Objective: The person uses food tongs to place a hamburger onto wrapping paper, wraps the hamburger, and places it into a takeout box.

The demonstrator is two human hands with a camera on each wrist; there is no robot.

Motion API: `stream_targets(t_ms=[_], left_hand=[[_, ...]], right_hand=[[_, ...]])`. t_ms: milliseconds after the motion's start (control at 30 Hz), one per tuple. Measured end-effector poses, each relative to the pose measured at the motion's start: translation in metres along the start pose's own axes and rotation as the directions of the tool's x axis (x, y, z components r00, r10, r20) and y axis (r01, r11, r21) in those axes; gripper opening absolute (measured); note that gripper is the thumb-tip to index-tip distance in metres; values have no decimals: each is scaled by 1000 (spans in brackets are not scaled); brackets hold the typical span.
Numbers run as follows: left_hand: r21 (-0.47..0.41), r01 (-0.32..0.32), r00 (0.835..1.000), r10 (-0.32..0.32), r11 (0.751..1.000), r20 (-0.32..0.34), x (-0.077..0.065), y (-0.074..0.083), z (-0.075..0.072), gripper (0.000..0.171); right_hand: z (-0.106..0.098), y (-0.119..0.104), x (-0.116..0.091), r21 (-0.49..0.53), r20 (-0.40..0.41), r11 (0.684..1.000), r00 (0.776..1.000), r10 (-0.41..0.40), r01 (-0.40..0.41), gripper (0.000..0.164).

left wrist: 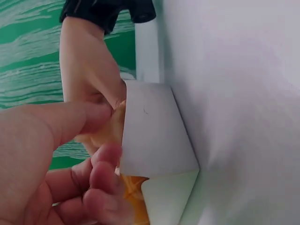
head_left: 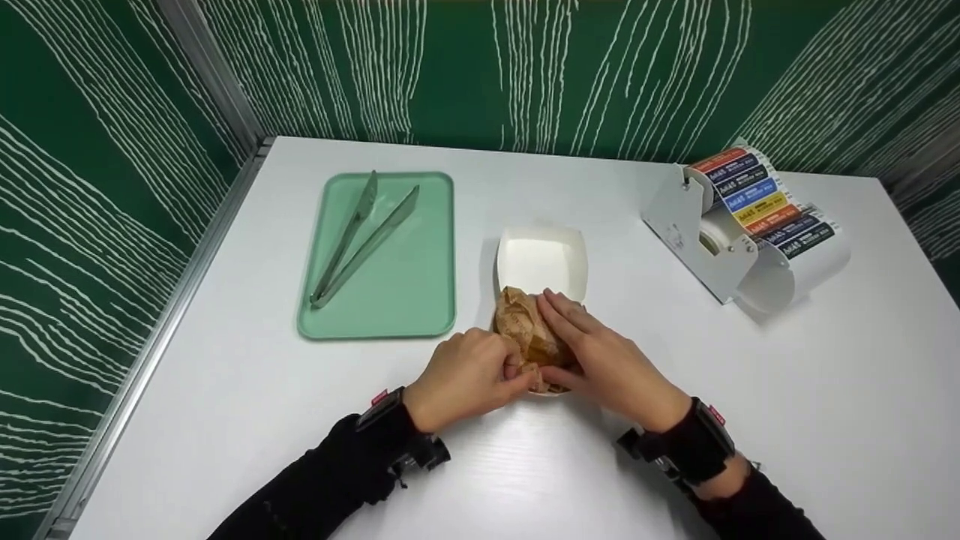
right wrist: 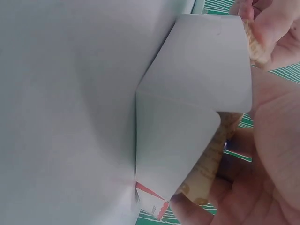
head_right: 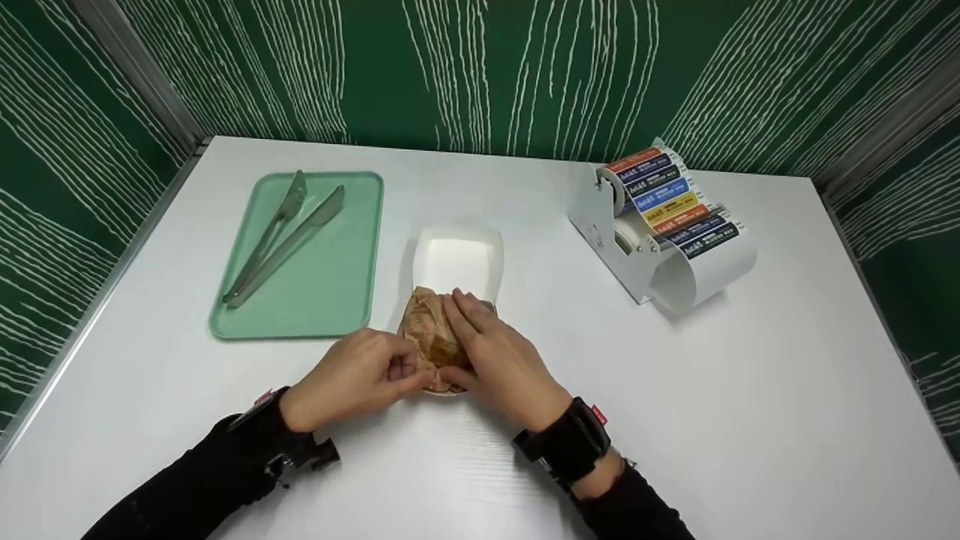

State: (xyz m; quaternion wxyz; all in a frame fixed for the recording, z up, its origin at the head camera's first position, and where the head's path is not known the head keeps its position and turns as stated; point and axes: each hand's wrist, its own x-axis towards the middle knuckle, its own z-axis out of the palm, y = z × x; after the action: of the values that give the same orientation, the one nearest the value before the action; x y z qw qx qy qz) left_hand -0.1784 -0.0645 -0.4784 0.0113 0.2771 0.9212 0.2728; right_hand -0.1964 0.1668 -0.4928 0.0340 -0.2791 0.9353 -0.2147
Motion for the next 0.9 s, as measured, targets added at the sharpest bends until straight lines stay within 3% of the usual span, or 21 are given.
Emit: stream_targets(t_ms=[200,367,567,733,833,900], left_hand=[[-51,91,994,-88,995,60,4,-7,0,29],[-70,186,978,-178,980,112,9,-15,0,33],[-60,260,962,-254,964,97,16,-18,4,34],[-57,249,965,-243,967,102,18,-18,-2,32],[-140,228,969,-210,964,130,22,-22,-16,28],[-222,225,973,-204,949,110,27,-26,-26,21]], right_hand=[[0,-1,0,10,11,1000,1000,18,-18,98],[0,-2,0,-4,7,1000,1000,17,-17,102],[2,-5,-1,-32,-39,999,999,-15,13,105],[4,-8,-2,-27,-48,1000,999,6,-7,105],[4,-9,-2,-26,-42,999,999,18,-19,105],[3,-10,-2,-33,-39,999,999,20,-21,106]])
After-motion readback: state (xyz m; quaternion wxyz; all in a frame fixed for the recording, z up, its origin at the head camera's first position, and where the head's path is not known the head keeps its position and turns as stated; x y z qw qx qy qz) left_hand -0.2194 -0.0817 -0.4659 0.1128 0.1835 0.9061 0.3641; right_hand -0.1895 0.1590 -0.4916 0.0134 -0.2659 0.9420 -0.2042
